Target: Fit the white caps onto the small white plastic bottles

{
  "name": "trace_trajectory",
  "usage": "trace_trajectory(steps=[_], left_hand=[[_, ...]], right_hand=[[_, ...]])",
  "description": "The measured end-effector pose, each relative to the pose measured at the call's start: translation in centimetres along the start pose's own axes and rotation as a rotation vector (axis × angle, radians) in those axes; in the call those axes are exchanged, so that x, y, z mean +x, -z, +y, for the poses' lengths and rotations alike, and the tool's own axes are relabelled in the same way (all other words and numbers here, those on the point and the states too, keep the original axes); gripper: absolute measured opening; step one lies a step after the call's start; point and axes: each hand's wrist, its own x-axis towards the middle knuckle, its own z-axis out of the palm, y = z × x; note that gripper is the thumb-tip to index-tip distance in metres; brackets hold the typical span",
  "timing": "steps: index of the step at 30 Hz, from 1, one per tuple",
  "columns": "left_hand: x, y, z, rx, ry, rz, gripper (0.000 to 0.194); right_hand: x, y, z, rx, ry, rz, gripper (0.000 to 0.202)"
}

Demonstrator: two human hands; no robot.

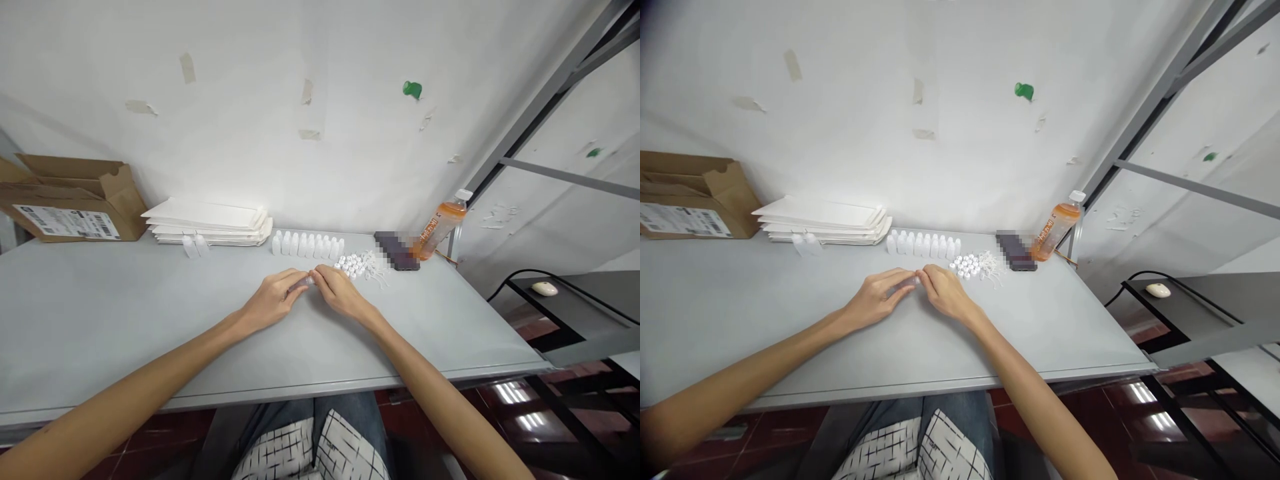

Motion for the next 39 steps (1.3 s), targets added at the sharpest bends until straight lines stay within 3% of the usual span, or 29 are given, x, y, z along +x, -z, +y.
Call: trace_trajectory(steps=[5, 12, 18, 24, 29, 32, 39], left_hand=[[0.0, -0.1, -0.1, 0.004, -0.003, -0.009, 0.026], [0.5, 0.5, -0.5, -0.020, 0.140, -0.003, 0.025], [0.1, 0.5, -0.4, 0.028, 0.125, 0.025, 0.025], [0.0, 0.4, -0.6, 0.140, 0.049, 0.130, 0.022], [0.3, 1.3, -2.4, 0.265, 0.047, 0.263, 0.022], [0.6, 1.9, -3.2, 0.286, 0.077, 0.321, 0.020], [0.9, 1.7, -2.2, 0.126, 0.217, 0.162, 0.025]], right_hand=[[0.0, 0.0, 0.0, -0.020, -0.030, -0.041, 0.042], [0.0, 0.5, -0.1, 0.064, -0.003, -0.001, 0.033], [0.1, 0.4, -0.4, 0.192, -0.036, -0.047, 0.038], [1.1, 0.4, -0.6, 0.292, -0.109, -0.048, 0.048], [4.3, -0.7, -0.7, 0.520, -0.137, -0.142, 0.051], [5.3, -1.7, -0.8, 0.591, -0.143, -0.094, 0.054], [3.7, -1.2, -0.4, 0.549, -0.154, 0.029, 0.052]])
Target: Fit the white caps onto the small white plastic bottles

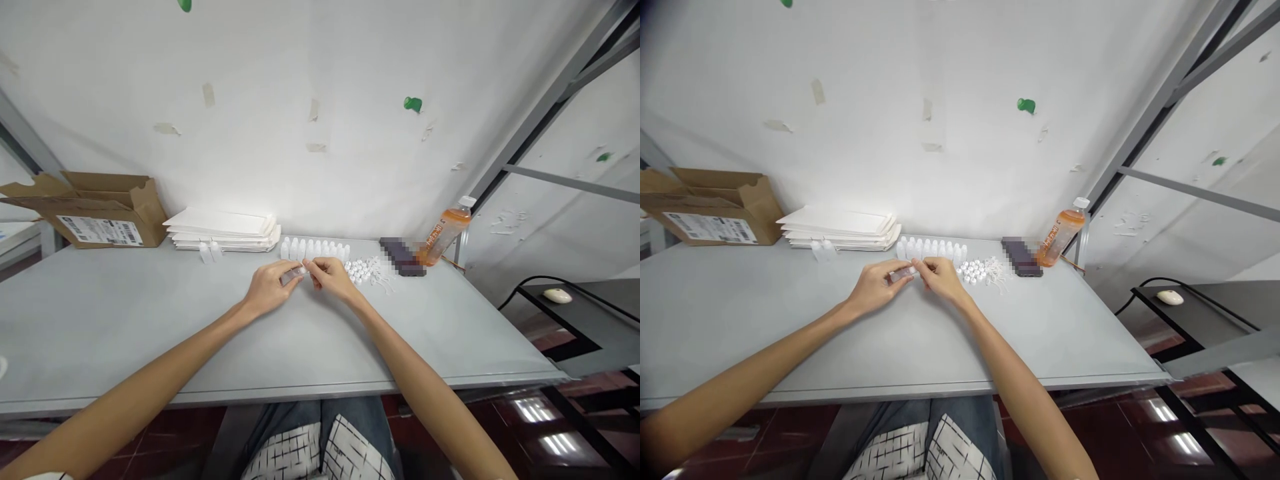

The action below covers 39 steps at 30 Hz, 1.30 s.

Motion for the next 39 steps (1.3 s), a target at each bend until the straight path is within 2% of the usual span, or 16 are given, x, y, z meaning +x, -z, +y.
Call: trace_trajectory(steps=[3, 9, 17, 20, 26, 32, 39], left_hand=[[0.0, -0.1, 0.3, -0.011, 0.022, 0.004, 0.025], [0.2, 0.3, 0.4, -0.017, 0.099, 0.029, 0.028], [0.0, 0.1, 1.0, -0.021, 0.072, 0.018, 0.027], [-0.1, 0.1, 1.2, -0.023, 0.063, 0.011, 0.023], [-0.2, 0.2, 1.5, -0.050, 0.059, 0.015, 0.020], [-0.2, 0.1, 1.3, -0.068, 0.042, 0.062, 0.022], [-0.3, 0.2, 1.5, -0.088, 0.016, 0.094, 0.022]], right_hand=[[-0.2, 0.5, -0.3, 0.003, 0.011, 0.036, 0.047], [-0.1, 0.4, -0.8, 0.036, 0.096, 0.190, 0.027], [-0.1, 0.3, -0.8, 0.101, 0.082, 0.264, 0.017], [-0.1, 0.2, -0.8, 0.149, 0.084, 0.268, 0.019], [-0.1, 0.2, -1.2, 0.277, 0.088, 0.290, 0.035], [-0.2, 0.4, -1.4, 0.337, 0.090, 0.290, 0.038], [-0.1, 0.5, -1.3, 0.363, 0.096, 0.225, 0.038]])
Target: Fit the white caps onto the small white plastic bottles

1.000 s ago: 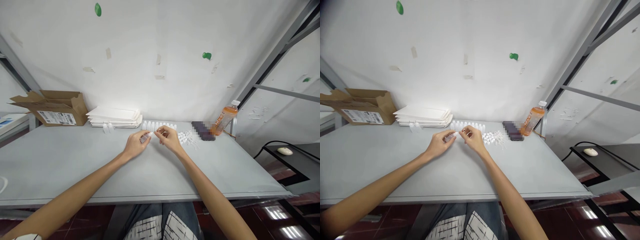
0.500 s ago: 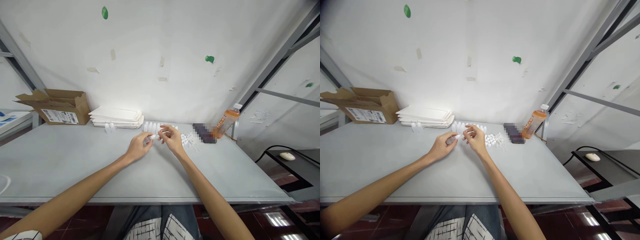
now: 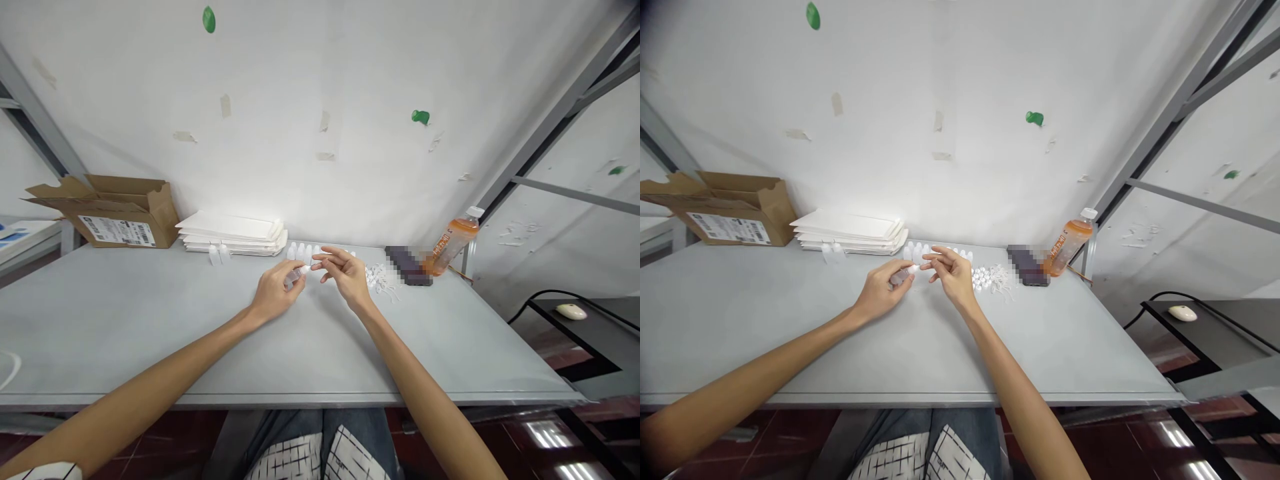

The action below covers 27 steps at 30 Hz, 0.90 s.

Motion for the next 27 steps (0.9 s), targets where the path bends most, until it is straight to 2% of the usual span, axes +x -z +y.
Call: trace_trajectory(steps=[9, 27], left_hand=[[-0.06, -0.04, 0.06, 0.001, -0.022, -0.009, 0.021], [-0.22, -0.13, -0.02, 0.018, -0.039, -0.015, 0.021]], right_hand=[[-0.21, -0.33, -0.18, -0.009, 0.016, -0.014, 0.033], [-0.80, -0.71, -0.49, -0.173, 0.116, -0.023, 0.023]])
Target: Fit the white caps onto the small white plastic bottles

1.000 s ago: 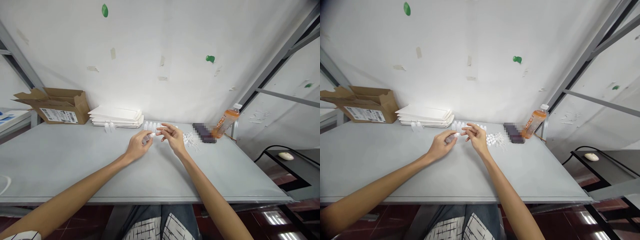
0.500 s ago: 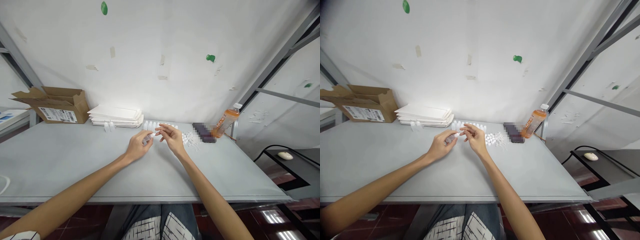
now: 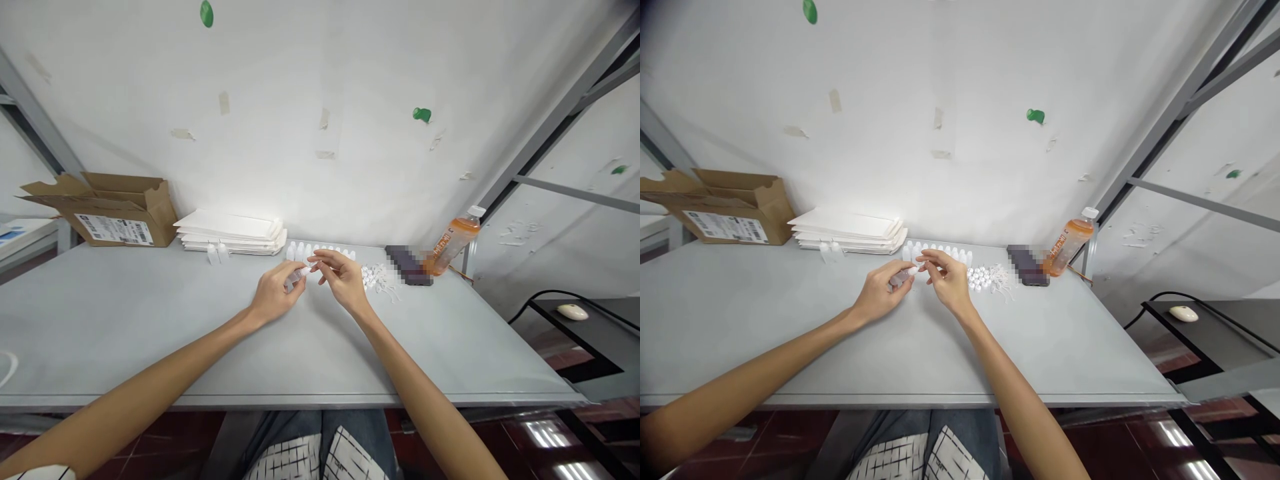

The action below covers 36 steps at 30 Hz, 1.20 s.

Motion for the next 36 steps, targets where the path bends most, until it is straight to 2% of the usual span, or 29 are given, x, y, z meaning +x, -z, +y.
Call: trace_trajectory(steps=[11, 18, 21, 26, 32, 36], left_hand=[[0.0, 0.0, 0.2, -0.012, -0.005, -0.016, 0.020], [0.1, 0.3, 0.7, -0.065, 0.069, -0.034, 0.022], [0.1, 0.3, 0.8, -0.070, 0.077, -0.040, 0.022], [0.1, 0.4, 0.9, -0.061, 0.085, -0.030, 0.022], [0.3, 0.8, 1.4, -0.027, 0.102, -0.012, 0.022], [0.3, 0.9, 1.6, -0.068, 0.130, -0.022, 0.022]], right_hand=[[0.0, 0.0, -0.2, 0.008, -0.016, -0.009, 0.023], [0.2, 0.4, -0.4, 0.111, -0.138, 0.112, 0.027], [0.3, 0.5, -0.6, 0.119, -0.184, 0.123, 0.025], [0.4, 0.5, -0.7, 0.139, -0.196, 0.089, 0.021], [0.3, 0.2, -0.6, 0.186, -0.221, -0.034, 0.025], [0.2, 0.0, -0.7, 0.223, -0.238, -0.058, 0.027]])
